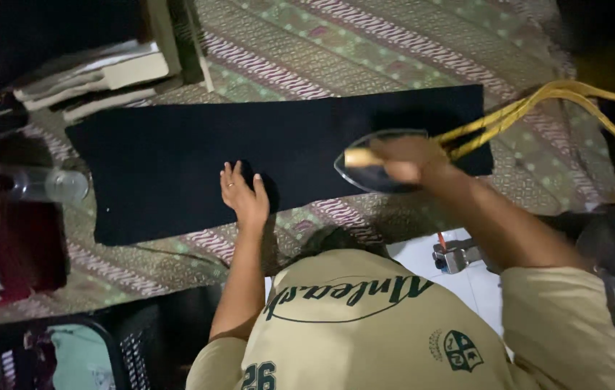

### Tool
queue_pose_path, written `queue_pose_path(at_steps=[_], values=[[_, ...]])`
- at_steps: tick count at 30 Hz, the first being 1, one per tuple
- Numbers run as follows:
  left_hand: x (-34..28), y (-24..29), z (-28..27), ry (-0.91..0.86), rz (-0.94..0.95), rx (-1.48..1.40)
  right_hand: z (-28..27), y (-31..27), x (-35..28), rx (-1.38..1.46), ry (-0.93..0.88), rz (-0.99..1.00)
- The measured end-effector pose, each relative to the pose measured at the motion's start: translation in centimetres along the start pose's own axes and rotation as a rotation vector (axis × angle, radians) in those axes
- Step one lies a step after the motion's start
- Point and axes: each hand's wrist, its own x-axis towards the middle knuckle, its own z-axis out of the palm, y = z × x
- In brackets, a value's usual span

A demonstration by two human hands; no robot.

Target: The person takes a black garment from a laundry basket and lays it flat on a patterned ironing board. They smooth the fabric by hand, spray it with water from a bottle, and then iron it using a steam iron. The person repeatedly adjusts the garment and irons different sections to remove wrinkles.

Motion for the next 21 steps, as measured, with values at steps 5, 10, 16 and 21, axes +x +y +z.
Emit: queue_pose_path(at_steps=[5,10,16,21], values=[[0.4,0.5,1.7,-0.075,-0.037,-0.074,4.7,5.6,-3.6,0.315,0.161,-0.298],[0.6,0.8,2.2,-0.133,0.001,0.056,4.6,13.5,1.8,-0.013,0.174,0.394],[-0.6,0.4,1.6,-0.091,0.036,0.165,4.9,26.3,7.0,-0.138,0.52,0.589],[-1.1,-0.9,1.2,-0.04,0.039,0.231,4.8,29.3,8.9,0.031,0.44,0.528]])
